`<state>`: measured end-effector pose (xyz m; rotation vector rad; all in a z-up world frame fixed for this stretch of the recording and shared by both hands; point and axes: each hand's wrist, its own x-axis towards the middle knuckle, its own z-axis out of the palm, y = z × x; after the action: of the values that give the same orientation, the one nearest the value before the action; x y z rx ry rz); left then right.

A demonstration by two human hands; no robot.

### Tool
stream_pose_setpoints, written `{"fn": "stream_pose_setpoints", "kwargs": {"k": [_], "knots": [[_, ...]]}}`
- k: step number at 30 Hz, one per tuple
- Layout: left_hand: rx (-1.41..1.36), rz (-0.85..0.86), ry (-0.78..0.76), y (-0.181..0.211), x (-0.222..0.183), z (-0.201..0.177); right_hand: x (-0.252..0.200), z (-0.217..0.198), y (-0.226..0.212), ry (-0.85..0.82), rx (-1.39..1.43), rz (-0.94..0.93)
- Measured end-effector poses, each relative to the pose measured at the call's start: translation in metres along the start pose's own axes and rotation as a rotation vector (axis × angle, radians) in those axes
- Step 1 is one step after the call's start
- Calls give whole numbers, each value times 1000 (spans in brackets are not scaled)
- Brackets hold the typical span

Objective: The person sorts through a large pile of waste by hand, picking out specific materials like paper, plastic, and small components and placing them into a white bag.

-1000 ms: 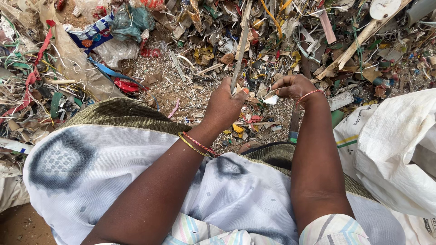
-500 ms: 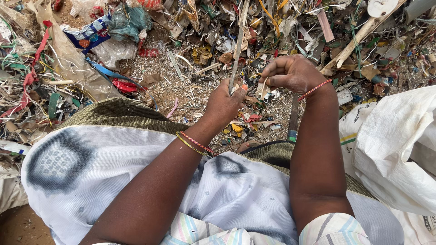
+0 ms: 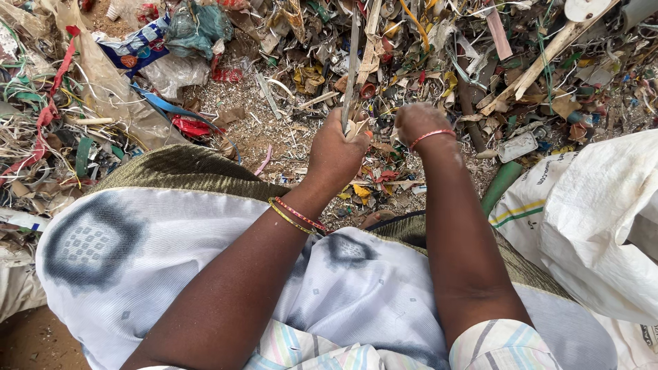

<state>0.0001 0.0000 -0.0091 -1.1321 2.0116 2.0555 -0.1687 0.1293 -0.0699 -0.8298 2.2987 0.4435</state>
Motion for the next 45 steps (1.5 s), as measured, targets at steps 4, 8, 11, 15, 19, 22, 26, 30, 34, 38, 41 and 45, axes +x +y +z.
{"fn": "stream_pose_setpoints", "kwargs": {"k": [4,8,11,15,19,22,26,30,34,38,41,45], "knots": [[38,102,54,-4,1,4,23,79,-45,244,201,-426],[-29,150,74,-13,4,6,28,141,-92,191,907,-468],[-24,158,79,-18,4,6,36,166,-105,270,1194,-503],[-33,146,44,-15,3,7,41,181,-91,-70,1766,-354],[-15,112,18,-9,2,4,56,154,-52,-145,602,-316],[-28,-12,-18,-4,3,1,56,105,-20,-227,291,-99],[16,19,-5,1,1,-2,29,30,2,-170,380,-214],[-32,-68,-26,2,-1,-4,-10,-32,22,-187,927,-276],[76,-15,30,-2,1,-2,-34,-60,33,-219,1164,-365],[35,-20,20,-8,3,1,-37,-62,33,-239,1216,-446],[-13,9,18,-8,3,1,-36,-60,34,-256,1266,-467],[2,-21,-1,-5,1,1,-38,-58,41,-272,1388,-580]]}}
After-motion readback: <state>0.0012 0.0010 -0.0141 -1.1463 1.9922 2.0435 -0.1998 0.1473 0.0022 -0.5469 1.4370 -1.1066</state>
